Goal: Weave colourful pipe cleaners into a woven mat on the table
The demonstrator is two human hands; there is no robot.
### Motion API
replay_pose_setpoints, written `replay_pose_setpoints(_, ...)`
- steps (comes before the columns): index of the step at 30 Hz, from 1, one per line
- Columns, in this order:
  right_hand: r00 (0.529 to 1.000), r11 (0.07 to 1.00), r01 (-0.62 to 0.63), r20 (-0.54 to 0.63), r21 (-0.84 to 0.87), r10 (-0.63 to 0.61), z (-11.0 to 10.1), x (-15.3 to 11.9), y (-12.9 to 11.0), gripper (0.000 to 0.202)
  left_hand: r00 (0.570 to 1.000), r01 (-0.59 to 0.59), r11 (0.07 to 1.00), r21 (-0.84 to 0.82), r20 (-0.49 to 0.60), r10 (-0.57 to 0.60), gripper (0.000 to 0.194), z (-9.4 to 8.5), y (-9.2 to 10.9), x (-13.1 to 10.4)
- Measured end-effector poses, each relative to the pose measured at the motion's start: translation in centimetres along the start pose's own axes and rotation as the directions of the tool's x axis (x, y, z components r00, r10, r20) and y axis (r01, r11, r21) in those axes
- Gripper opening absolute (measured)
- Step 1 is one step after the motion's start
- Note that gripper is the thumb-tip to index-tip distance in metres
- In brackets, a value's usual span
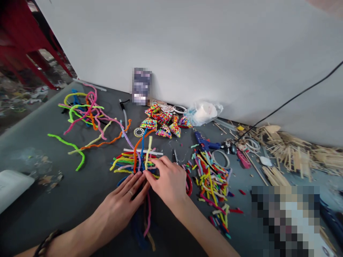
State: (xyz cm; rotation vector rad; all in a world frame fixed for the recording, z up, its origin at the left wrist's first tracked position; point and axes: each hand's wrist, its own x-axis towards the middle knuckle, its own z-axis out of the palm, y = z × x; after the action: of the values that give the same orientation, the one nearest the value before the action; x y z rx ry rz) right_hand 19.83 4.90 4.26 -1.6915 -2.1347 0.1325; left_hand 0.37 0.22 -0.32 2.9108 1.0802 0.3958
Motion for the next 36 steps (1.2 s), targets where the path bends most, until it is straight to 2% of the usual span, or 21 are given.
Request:
replay_pose_setpoints(4, 0.995, 0.998, -0.005, 0.097, 0.060, -0.001, 0.5, 0.6, -0.2, 0.009, 1.000, -0.010, 1.000, -0.002, -0.007, 0.010, 0.058, 0.1, 0.0, 0.0)
replay_pose_setpoints(8, 1.000, 1.000, 0.000, 0.025, 0.024, 0.000, 0.4, -0.4, -0.4, 0.014, 1.000, -0.010, 1.000, 0.007, -0.002, 0.010, 0.061, 0.2, -0.1, -0.1)
replay_pose_setpoints(13, 0.999, 0.996, 0.012, 0.038, 0.092, -0.016, -0.1, -2.4, -0.6, 0.016, 1.000, -0.008, 1.000, -0.007, -0.020, 0.008, 0.053, 0.2, -0.1, 0.0)
replay_pose_setpoints(19, 0.983, 0.990, 0.129, 0.127, 0.056, -0.135, -0.4, -3.1, -0.3, 0.022, 0.999, -0.007, 1.000, 0.001, -0.041, 0.007, 0.051, 0.3, -0.1, 0.1)
replay_pose_setpoints(23, 0.934, 0.969, 0.246, 0.270, -0.011, -0.234, -0.9, -2.7, 0.1, 0.021, 0.999, -0.024, 1.000, -0.010, -0.025, 0.023, 0.048, 0.4, -0.2, 0.1)
replay_pose_setpoints(27, 0.840, 0.924, 0.381, 0.432, -0.036, -0.330, -2.1, -1.7, 0.2, 0.029, 0.999, -0.044, 0.999, -0.006, -0.028, 0.044, 0.048, 0.1, -0.1, 0.2)
replay_pose_setpoints(29, 0.811, 0.913, 0.403, 0.484, -0.056, -0.328, -2.7, -1.3, 0.1, 0.036, 0.999, -0.044, 0.999, 0.031, -0.030, 0.045, 0.048, -0.1, 0.0, 0.1)
replay_pose_setpoints(32, 0.827, 0.916, 0.388, 0.476, -0.097, -0.300, -3.1, -1.2, 0.0, 0.049, 0.998, -0.026, 0.999, 0.045, -0.054, 0.028, 0.041, -0.1, 0.0, 0.0)
replay_pose_setpoints(36, 0.860, 0.915, 0.379, 0.419, -0.137, -0.293, -2.5, -2.1, 0.5, 0.058, 0.997, -0.004, 1.000, -0.031, -0.076, 0.002, 0.035, 0.2, -0.2, 0.0)
